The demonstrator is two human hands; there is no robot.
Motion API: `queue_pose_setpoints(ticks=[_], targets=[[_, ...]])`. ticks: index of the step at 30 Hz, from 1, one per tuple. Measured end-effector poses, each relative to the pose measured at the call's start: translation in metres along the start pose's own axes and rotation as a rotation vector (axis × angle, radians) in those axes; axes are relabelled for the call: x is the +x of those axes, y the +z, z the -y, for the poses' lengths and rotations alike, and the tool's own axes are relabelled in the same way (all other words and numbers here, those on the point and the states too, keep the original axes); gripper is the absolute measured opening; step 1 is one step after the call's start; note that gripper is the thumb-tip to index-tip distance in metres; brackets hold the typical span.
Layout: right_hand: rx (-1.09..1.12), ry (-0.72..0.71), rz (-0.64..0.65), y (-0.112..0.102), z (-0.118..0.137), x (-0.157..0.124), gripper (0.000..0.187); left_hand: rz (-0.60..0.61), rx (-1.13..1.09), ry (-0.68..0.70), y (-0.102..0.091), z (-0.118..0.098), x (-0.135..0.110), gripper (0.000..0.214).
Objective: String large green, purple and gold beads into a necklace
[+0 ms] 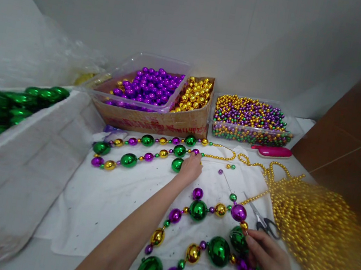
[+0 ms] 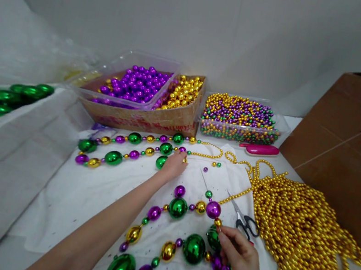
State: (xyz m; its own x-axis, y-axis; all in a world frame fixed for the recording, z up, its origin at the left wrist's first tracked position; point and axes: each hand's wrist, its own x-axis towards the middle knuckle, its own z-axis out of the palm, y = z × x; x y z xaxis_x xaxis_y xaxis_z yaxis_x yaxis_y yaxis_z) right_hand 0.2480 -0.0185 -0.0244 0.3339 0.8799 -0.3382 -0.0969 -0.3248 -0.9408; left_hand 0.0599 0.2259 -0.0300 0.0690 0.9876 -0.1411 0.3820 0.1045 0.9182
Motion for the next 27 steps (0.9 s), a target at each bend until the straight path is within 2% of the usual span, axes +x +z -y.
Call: queue_pose_setpoints(ticks=[6,11,15,19,23,27], targets=[[-0.013,0.014,0.004,0.003,0.002,-0.003,0.036,0.227,-0.479,-0.156,-0.011,-0.013,-0.035,0.008],[0.007,0.007,0.014,0.013,0.002,-0.010,0.034,0.363,-0.815,-0.297,-0.015,-0.020,-0.067,0.028],[-0.010,-0.020,0.003,0.017,0.003,-0.017,0.032,0.434,-1.004,-0.403,-0.013,-0.019,-0.081,0.029],[-0.051,-0.024,0.028,0.018,0.006,-0.022,0.032,0.378,-1.278,-0.514,-0.008,-0.017,-0.089,0.019],[-0.034,-0.045,-0.034,0.021,0.008,-0.028,0.031,0.267,-1.342,-0.459,-0.005,-0.016,-0.093,0.014],[-0.064,-0.069,-0.056,0.024,0.009,-0.031,0.030,0.220,-1.365,-0.420,-0.006,-0.015,-0.096,0.015]])
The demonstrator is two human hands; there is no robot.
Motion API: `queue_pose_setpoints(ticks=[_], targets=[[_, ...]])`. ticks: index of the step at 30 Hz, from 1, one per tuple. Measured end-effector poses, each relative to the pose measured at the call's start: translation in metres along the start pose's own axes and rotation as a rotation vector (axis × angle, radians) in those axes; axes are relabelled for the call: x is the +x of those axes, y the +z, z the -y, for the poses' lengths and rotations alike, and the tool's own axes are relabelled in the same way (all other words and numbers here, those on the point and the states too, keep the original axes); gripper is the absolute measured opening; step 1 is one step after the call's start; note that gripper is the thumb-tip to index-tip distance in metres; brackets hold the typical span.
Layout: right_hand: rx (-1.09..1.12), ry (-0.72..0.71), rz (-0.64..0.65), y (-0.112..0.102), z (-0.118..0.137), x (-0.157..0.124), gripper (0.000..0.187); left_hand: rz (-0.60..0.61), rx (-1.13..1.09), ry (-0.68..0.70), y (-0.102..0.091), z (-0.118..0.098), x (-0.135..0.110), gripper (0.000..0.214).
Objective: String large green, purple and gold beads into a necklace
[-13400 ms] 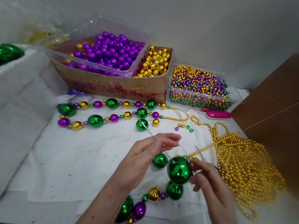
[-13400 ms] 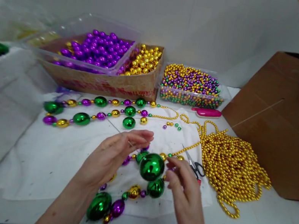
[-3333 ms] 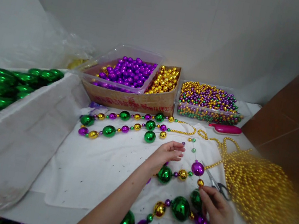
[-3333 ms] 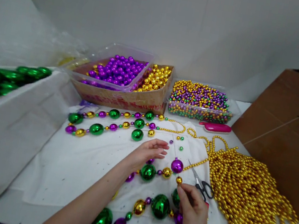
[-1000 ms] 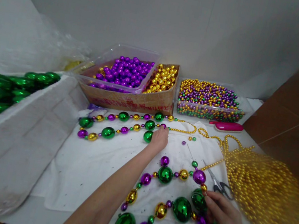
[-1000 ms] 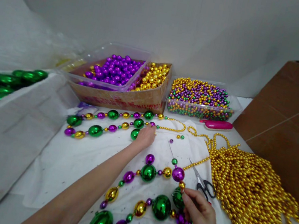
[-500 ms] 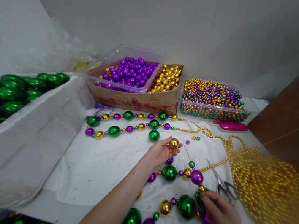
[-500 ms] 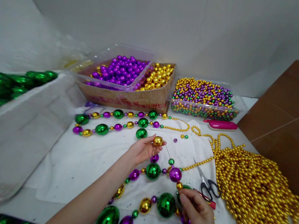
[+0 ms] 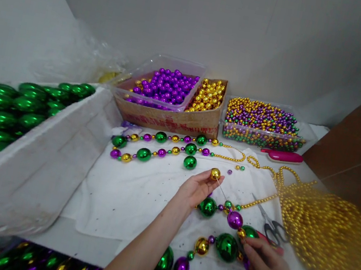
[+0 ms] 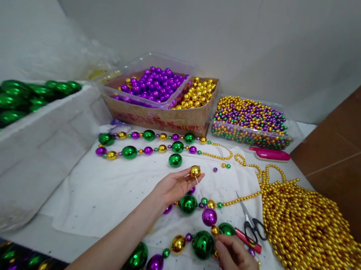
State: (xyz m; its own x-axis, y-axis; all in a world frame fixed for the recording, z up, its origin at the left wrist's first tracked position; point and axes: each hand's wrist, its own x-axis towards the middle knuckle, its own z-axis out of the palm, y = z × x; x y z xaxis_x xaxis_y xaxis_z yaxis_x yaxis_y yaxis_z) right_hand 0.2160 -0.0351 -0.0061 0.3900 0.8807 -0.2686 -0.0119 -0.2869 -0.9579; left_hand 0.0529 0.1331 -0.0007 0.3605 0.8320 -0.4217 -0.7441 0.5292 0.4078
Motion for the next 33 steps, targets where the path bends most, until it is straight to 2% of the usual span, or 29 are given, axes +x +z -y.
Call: queue_pose_setpoints(ticks=[9,15,21,26,33], targets=[[-0.045,-0.026,0.020,-0.001,-0.002,0.000,0.028,0.098,0.028,0.096,-0.009,0.002,-0.002,0.014],[-0.045,0.005,0.034,-0.004,-0.005,0.002,0.031,0.178,0.100,0.127,-0.007,0.002,-0.006,0.018],[-0.053,0.029,0.079,-0.001,-0.008,0.005,0.032,0.167,0.235,0.157,-0.003,0.007,-0.013,0.035],[-0.012,0.012,0.012,0.007,-0.009,0.002,0.032,0.205,0.288,0.152,-0.001,0.011,-0.016,0.053],[0.035,0.046,0.016,0.009,-0.016,0.008,0.034,0.221,0.337,0.123,0.002,0.019,-0.022,0.056]])
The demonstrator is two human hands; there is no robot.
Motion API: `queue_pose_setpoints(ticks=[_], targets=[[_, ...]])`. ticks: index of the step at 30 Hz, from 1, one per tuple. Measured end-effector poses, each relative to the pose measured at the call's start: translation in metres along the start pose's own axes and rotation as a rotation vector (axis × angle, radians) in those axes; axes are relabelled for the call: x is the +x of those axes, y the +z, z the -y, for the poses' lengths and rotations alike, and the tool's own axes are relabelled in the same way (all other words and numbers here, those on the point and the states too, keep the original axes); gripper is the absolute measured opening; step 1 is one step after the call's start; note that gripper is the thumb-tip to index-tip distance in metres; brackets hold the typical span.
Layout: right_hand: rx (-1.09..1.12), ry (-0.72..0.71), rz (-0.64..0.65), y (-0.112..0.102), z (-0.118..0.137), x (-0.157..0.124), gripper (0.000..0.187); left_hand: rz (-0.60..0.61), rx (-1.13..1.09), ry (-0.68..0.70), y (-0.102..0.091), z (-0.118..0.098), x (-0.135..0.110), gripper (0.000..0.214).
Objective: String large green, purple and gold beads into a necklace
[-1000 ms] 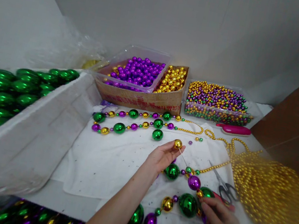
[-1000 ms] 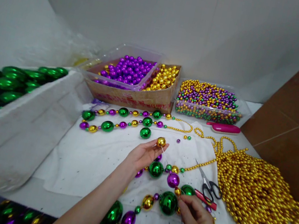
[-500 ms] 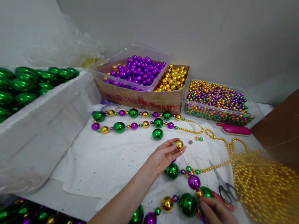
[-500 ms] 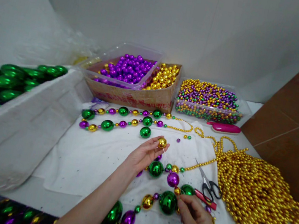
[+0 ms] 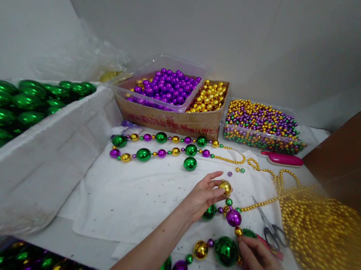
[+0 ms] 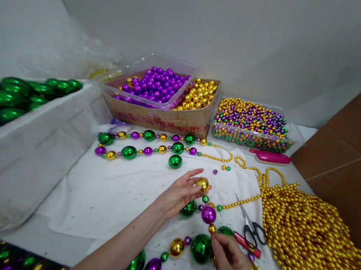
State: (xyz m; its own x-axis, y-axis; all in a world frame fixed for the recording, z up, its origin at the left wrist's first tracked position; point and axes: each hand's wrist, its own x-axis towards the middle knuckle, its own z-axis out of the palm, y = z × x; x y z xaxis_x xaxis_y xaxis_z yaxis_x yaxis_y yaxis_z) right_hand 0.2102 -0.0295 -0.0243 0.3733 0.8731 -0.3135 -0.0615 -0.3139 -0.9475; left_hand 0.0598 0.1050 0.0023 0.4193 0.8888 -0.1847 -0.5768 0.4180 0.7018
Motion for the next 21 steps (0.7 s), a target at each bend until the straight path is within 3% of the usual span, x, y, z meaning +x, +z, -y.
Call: queue_pose_setpoints(ticks=[3,9,14,18,21], targets=[[0.053,-0.023,-0.014,0.004,0.006,0.007,0.034,0.017,0.036,-0.018,0.002,-0.001,0.001,0.051],[0.125,-0.079,-0.008,0.003,0.024,0.023,0.038,0.045,0.139,0.040,0.016,-0.021,0.016,0.020],[-0.051,-0.167,0.084,-0.018,0.032,0.025,0.038,0.074,0.234,0.190,0.049,-0.043,0.016,0.012],[-0.346,-0.362,-0.028,-0.030,0.059,0.024,0.039,0.133,0.399,0.395,0.081,-0.053,0.012,0.016],[-0.400,-0.519,-0.049,-0.022,0.090,0.027,0.039,0.238,0.400,0.455,0.105,-0.058,0.010,0.019]])
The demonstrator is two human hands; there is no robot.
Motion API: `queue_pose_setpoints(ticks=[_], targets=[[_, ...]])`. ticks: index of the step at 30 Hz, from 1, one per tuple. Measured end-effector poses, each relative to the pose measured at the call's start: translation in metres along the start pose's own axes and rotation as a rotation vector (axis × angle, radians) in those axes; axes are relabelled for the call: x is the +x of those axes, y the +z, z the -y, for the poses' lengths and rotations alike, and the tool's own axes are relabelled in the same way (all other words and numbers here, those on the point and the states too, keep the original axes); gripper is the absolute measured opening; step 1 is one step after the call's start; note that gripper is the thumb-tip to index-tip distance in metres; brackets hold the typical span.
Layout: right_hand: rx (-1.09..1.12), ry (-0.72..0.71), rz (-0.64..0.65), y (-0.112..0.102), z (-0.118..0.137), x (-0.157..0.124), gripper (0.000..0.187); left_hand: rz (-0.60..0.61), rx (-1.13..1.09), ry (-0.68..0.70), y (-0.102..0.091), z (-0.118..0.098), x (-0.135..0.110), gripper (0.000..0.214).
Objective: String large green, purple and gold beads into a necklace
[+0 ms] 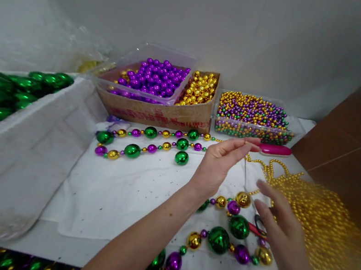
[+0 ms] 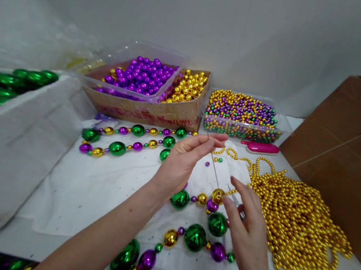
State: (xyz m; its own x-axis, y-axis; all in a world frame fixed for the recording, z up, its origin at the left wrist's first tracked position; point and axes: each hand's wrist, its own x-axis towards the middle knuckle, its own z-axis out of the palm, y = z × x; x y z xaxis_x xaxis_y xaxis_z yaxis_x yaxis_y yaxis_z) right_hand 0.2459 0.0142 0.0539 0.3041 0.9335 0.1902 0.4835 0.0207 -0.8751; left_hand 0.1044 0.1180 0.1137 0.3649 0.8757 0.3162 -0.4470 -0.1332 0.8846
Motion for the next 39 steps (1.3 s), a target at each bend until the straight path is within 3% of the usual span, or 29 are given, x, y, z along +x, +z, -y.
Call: queue_pose_setpoints(ticks=[3,7,10,12,13,15,17,20,24,28,31,39], targets=[[0.136,-0.025,0.099,0.007,0.019,0.015,0.033,0.020,-0.102,0.014,0.010,-0.012,0.007,0.018],[0.429,0.191,0.208,0.015,0.013,0.018,0.027,0.014,-0.138,-0.045,-0.010,-0.007,0.015,0.016],[0.587,0.356,0.068,0.016,-0.005,0.010,0.032,0.065,0.078,-0.232,-0.043,0.027,0.023,0.028],[0.611,0.424,-0.015,0.016,-0.017,0.004,0.037,-0.048,0.466,-0.409,-0.064,0.062,0.029,0.024],[0.607,0.445,-0.029,0.017,-0.021,0.001,0.039,-0.086,0.553,-0.458,-0.072,0.080,0.032,0.018],[0.582,0.461,-0.011,0.021,-0.026,-0.004,0.041,-0.133,0.637,-0.494,-0.083,0.113,0.037,0.006],[0.550,0.460,0.023,0.027,-0.028,-0.009,0.044,-0.172,0.657,-0.501,-0.086,0.137,0.042,0.008],[0.478,0.467,0.066,0.035,-0.027,-0.012,0.050,-0.200,0.609,-0.526,-0.086,0.155,0.047,0.014],[0.349,0.456,0.051,0.038,-0.027,-0.013,0.055,-0.213,0.370,-0.609,-0.090,0.154,0.045,0.009],[0.200,0.384,0.010,0.036,-0.032,-0.014,0.050,-0.223,0.024,-0.665,-0.101,0.134,0.031,0.014],[0.155,0.338,0.062,0.038,-0.033,-0.019,0.047,-0.242,-0.183,-0.672,-0.106,0.117,0.016,0.020],[0.102,0.301,0.135,0.044,-0.025,-0.030,0.049,-0.257,-0.441,-0.667,-0.106,0.097,-0.008,0.019]])
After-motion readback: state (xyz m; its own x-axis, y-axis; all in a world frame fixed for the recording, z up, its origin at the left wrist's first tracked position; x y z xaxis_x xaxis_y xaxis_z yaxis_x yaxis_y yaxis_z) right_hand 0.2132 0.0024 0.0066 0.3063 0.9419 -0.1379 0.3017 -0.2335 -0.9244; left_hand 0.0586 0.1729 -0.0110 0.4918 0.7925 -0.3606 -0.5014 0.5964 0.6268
